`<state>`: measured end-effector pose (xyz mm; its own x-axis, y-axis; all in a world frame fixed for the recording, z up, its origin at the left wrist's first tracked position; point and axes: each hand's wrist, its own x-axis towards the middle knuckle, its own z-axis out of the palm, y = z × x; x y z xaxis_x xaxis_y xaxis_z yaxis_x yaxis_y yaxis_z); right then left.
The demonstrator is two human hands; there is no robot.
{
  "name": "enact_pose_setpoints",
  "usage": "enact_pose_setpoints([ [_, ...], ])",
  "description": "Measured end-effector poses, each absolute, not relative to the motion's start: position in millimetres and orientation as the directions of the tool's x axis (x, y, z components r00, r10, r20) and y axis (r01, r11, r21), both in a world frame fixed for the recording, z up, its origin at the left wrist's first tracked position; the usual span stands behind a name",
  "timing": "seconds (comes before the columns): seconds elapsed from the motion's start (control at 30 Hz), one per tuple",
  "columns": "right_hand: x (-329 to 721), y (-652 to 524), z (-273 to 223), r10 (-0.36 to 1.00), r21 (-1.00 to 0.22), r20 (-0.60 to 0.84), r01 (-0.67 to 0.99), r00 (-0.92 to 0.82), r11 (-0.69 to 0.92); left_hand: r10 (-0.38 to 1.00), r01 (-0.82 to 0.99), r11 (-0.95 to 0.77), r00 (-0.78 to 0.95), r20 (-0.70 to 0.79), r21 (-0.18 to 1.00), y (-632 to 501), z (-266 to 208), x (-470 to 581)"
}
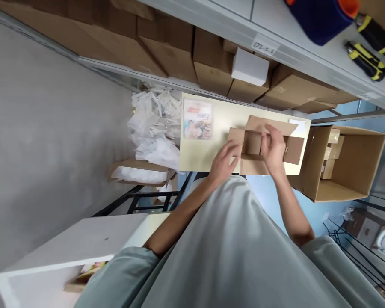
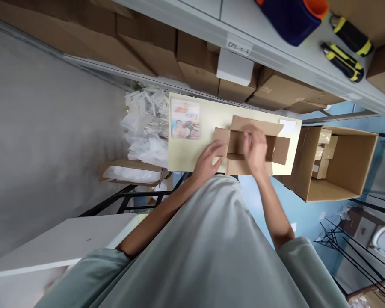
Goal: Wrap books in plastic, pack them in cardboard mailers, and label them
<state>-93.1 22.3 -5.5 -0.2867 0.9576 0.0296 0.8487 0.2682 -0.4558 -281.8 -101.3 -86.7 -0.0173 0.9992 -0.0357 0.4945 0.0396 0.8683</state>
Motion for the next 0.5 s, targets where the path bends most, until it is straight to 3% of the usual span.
enact_pose_setpoints([
  [0.1,-193,3,-28,0.891,-0.568,-0.248,0.802,-0.381,0.185,0.967,0.513,0.212,-0.235,-0.102,0.832,-88,-115,-348],
  [0.17,-252,5,-59,0.824,-0.501,-0.444,0.86,-0.353,0.098,0.922,0.503,0.324,-0.358,-0.148,0.801,-75,-148,-390],
  [0.23,-295,19,-92,0.793,-0.35,-0.578,0.936,-0.194,-0.026,0.869,0.473,0.426,-0.45,-0.204,0.771,-62,-182,-423],
  [0.33,-325,43,-130,0.781,-0.188,-0.621,0.953,0.071,-0.236,0.828,0.449,0.497,-0.502,-0.251,0.743,-53,-218,-449],
  [0.5,-322,57,-157,0.76,-0.223,-0.621,0.887,0.192,-0.405,0.847,0.453,0.473,-0.469,-0.249,0.755,-64,-229,-444],
])
